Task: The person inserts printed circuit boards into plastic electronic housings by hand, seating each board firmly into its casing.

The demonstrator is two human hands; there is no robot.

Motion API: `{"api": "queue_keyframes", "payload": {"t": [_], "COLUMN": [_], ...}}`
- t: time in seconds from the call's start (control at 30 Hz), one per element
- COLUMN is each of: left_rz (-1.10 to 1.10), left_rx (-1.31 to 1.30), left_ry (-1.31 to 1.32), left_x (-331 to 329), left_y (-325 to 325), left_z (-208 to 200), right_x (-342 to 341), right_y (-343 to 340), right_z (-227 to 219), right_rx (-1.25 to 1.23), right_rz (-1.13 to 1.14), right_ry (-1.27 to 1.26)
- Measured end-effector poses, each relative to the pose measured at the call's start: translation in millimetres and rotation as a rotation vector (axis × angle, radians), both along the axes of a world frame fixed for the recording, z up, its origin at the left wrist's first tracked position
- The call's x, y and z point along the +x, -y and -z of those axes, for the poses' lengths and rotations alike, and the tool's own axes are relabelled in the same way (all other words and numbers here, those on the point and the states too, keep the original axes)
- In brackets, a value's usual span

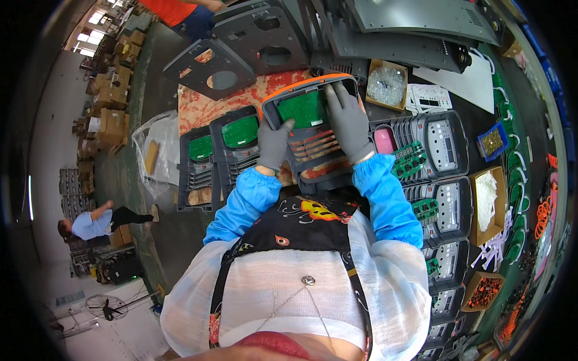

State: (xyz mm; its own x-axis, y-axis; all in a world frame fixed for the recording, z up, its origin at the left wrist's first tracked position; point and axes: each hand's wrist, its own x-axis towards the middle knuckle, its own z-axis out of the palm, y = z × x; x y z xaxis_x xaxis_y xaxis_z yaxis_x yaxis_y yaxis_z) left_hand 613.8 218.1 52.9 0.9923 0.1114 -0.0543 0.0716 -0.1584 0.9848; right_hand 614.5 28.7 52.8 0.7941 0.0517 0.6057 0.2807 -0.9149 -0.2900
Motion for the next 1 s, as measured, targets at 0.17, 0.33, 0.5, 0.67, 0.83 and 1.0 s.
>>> {"api": "queue_keyframes", "payload": {"t": [0.17,0.33,0.5,0.67,0.83,1.0], "left_rz": [-0.01,0.016,0.041,0.007,-0.074,-0.101], "left_rx": [0.089,0.142,0.035,0.023,0.128,0.344], "left_ry": [0.033,0.022,-0.065,0.022,0.043,0.051], "left_x": [12,12,13,12,7,-1], "left_y": [-11,-11,-16,-13,-15,-12], "left_z": [27,19,22,24,23,1], "right_x": [-15,14,29,36,38,25], "right_y": [0,28,38,41,30,23], "right_z": [-6,21,27,27,28,2], "right_rx": [0.273,1.302,1.29,1.176,1.089,0.983], "right_rz": [0.251,-0.286,-0.48,-0.434,-0.305,-0.282], "right_ry": [0.126,-0.539,-0.741,-0.792,-0.726,-0.637]}}
